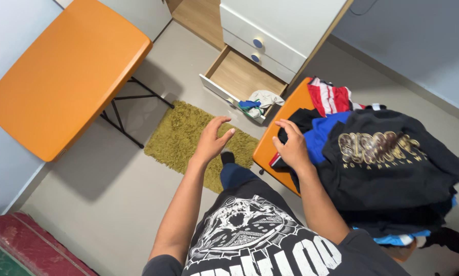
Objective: The person takes various items of clothing from a drawer, including black shirts, a white shirt, a blue shirt, and a white patterned shirt, and places them onto a pile on a small table.
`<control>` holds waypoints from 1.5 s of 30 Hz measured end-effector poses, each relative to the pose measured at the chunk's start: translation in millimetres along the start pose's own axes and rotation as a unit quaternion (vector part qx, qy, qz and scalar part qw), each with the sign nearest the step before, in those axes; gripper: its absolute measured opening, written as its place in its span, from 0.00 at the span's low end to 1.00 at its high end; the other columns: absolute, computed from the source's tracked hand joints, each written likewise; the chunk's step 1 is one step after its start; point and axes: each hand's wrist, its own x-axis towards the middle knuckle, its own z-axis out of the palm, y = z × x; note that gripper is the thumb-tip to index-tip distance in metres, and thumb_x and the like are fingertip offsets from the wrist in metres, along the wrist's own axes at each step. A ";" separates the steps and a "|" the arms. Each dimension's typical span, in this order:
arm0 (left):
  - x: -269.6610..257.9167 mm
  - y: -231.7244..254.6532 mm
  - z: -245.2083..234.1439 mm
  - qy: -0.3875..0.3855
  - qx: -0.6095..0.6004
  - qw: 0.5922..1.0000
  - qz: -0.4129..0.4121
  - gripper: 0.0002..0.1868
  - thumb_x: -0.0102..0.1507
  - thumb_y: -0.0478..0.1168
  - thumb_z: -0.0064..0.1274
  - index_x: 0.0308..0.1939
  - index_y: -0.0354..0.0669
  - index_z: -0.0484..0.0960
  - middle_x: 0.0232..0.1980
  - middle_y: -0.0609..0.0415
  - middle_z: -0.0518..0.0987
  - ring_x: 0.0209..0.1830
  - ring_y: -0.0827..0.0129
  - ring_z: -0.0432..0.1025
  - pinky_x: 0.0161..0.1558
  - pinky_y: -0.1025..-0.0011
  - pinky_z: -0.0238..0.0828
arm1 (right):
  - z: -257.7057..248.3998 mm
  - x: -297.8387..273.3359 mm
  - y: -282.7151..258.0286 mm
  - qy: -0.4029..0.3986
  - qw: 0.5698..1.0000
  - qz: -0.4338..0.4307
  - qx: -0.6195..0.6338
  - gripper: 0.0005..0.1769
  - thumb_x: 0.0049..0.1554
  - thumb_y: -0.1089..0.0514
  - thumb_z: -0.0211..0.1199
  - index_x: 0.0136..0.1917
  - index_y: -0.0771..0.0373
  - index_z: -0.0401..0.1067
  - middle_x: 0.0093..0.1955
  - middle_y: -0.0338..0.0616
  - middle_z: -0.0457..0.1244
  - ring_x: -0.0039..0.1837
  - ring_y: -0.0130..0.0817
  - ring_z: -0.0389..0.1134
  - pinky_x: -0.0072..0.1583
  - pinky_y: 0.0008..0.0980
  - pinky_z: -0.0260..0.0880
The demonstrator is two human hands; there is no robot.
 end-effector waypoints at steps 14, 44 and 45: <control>130.3 -64.8 -77.3 -0.065 0.046 0.997 0.004 0.20 0.63 0.45 0.60 0.56 0.40 0.79 0.60 0.46 0.78 0.63 0.52 0.72 0.63 0.61 0.68 | 95.1 142.6 31.3 -0.016 1.000 0.025 0.002 0.23 0.51 0.62 0.68 0.61 0.61 0.72 0.63 0.51 0.66 0.66 0.50 0.68 0.65 0.39 0.67; 270.2 -308.5 52.7 -0.220 -0.027 0.972 -0.081 0.18 0.63 0.39 0.61 0.55 0.39 0.81 0.57 0.44 0.81 0.58 0.52 0.75 0.59 0.64 0.71 | 343.5 159.2 324.1 0.021 0.832 0.543 0.110 0.22 0.55 0.57 0.66 0.63 0.61 0.74 0.57 0.46 0.70 0.59 0.35 0.71 0.61 0.33 0.70; 272.3 -318.5 58.0 -0.221 -0.027 0.971 -0.083 0.18 0.63 0.39 0.61 0.55 0.39 0.81 0.57 0.44 0.81 0.58 0.52 0.75 0.59 0.64 0.71 | 349.9 160.4 335.1 0.011 0.822 0.559 0.105 0.22 0.55 0.57 0.66 0.63 0.61 0.73 0.58 0.45 0.69 0.60 0.35 0.70 0.61 0.33 0.69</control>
